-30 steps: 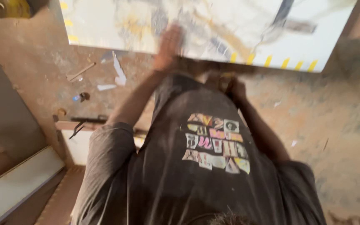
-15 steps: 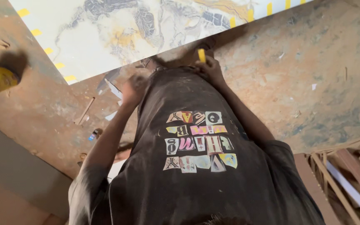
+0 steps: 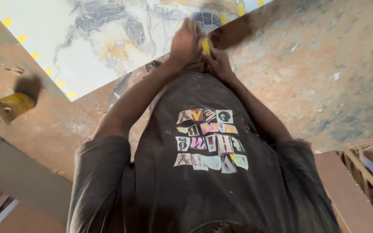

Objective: The person applies yellow tape to the edges of a large marble-patterned sheet. They use a metal ruler to guide the tape and a utility knife to cut it, then smooth the tape down with their hands.

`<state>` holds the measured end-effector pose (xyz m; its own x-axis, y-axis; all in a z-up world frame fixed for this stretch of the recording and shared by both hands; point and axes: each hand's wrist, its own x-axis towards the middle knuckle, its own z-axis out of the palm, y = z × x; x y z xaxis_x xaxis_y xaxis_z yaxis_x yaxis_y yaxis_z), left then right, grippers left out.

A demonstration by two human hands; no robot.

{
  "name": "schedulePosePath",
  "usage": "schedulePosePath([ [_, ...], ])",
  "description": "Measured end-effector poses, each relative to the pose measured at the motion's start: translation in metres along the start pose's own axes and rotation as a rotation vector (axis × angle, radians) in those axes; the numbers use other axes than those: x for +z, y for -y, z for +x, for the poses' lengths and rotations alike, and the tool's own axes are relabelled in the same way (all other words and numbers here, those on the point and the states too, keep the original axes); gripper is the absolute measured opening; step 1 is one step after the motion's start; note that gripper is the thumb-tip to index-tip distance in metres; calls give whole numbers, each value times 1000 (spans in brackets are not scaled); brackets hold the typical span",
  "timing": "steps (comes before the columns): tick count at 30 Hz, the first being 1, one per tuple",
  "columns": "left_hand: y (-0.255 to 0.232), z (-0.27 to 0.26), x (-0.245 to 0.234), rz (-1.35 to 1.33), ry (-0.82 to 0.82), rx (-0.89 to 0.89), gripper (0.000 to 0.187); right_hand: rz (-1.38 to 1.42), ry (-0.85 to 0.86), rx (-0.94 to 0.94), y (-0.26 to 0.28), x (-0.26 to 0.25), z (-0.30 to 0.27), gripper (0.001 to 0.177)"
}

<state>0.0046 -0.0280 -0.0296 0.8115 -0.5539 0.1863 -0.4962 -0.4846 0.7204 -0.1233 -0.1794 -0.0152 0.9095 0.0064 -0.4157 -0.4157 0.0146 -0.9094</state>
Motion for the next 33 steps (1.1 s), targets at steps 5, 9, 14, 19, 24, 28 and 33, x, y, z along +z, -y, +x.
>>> schedulePosePath([
  [5,13,37,10,150,24,-30,31,126,-5,46,-23,-14,7,40],
  [9,5,35,-5,-114,231,-7,44,227,45,-51,-17,-19,12,39],
  [14,-17,33,-20,-383,338,-171,33,217,82,-126,5,-21,8,36],
  [19,-26,43,-18,-86,192,-157,26,211,-48,39,14,-13,14,51],
  [24,-17,44,-4,160,18,46,34,190,-84,75,2,-10,29,49],
  [28,1,60,3,-44,16,-201,53,-30,-44,-242,-25,-16,41,47],
  [33,0,66,-4,-56,122,-322,58,-20,-120,-90,-80,-18,57,48],
])
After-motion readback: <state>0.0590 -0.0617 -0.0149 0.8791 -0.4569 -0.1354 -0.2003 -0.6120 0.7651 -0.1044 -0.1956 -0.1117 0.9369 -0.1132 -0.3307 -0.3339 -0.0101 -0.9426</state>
